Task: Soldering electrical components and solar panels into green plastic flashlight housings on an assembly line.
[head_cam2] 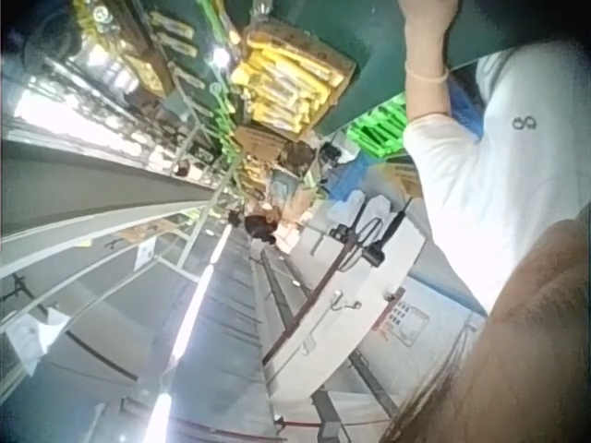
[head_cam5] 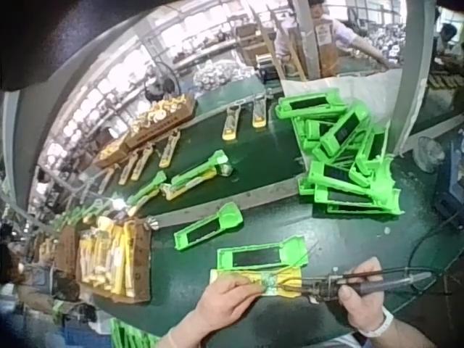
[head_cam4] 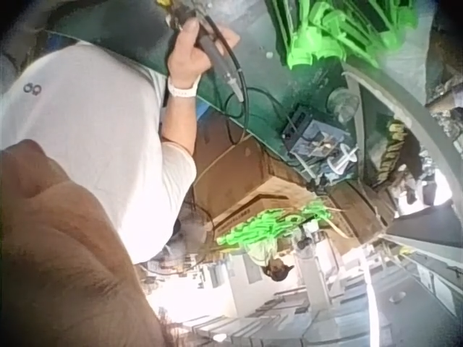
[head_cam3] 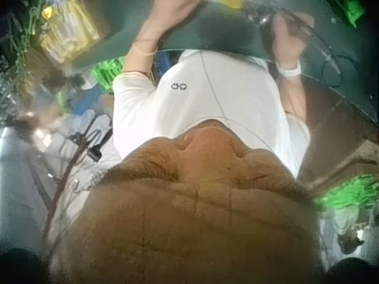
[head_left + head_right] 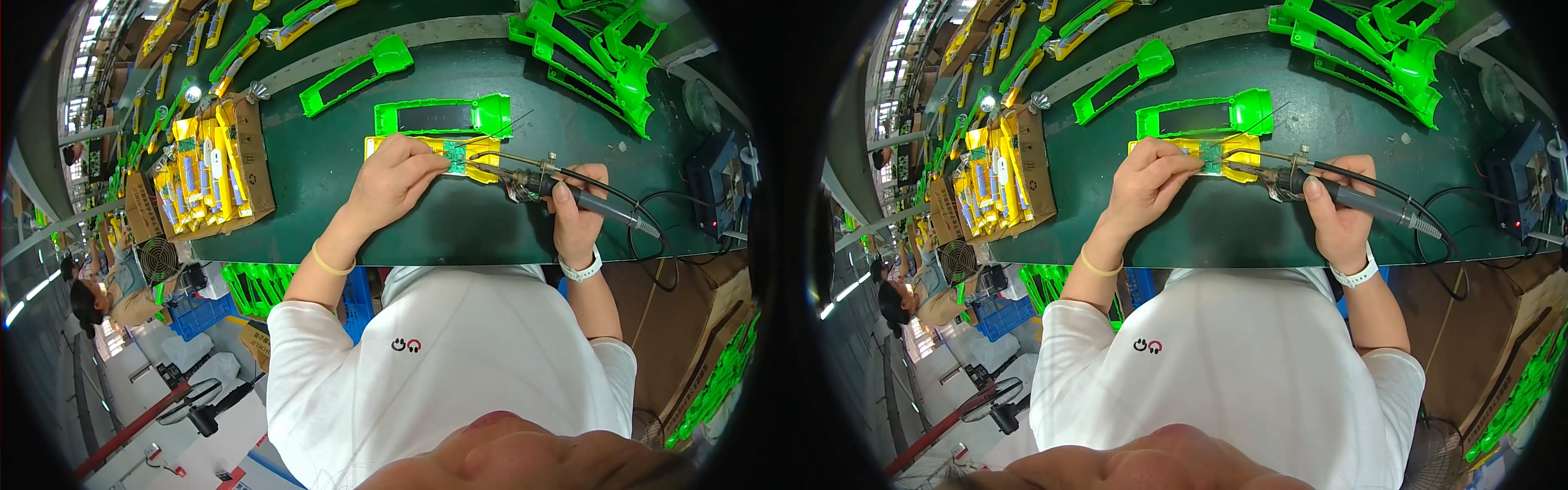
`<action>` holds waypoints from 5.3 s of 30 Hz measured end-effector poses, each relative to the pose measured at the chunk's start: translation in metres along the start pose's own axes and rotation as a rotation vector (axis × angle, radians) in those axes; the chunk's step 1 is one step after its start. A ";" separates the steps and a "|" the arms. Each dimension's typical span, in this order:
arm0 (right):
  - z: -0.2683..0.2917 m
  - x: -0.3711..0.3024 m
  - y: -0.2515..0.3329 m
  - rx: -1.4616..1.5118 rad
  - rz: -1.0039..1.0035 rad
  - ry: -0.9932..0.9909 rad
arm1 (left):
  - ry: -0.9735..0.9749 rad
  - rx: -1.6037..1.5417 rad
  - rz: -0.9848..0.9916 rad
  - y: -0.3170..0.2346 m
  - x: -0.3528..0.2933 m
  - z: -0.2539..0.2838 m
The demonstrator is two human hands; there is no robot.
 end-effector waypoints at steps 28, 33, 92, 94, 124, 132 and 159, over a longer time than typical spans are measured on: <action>-0.003 0.002 0.001 -0.041 0.013 -0.022 | 0.200 0.063 0.042 -0.014 0.027 0.013; -0.001 0.001 -0.002 -0.057 -0.033 0.022 | 0.310 0.115 -0.017 -0.018 0.033 0.014; 0.009 0.046 0.008 -0.038 -0.063 0.120 | 0.127 0.129 0.114 0.003 0.040 -0.020; 0.011 0.045 0.004 -0.033 -0.073 0.129 | 0.150 0.140 0.117 0.003 0.042 -0.019; 0.012 0.044 -0.004 -0.211 -0.073 0.198 | 0.259 0.254 0.133 -0.002 0.053 -0.017; 0.009 0.045 -0.006 -0.164 -0.112 0.182 | 0.277 0.266 0.132 -0.002 0.055 -0.018; 0.010 0.047 0.015 0.084 0.019 0.062 | 0.327 0.323 0.076 0.003 0.056 -0.021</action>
Point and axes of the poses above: each hand's wrist, its own x-axis towards the middle knuckle, its own z-axis out of the back of the hand, y = z × x, the point moved 3 cm from there along x, towards the middle knuckle, and after that the axes turned 12 degrees about x, right-handed, at the moved point
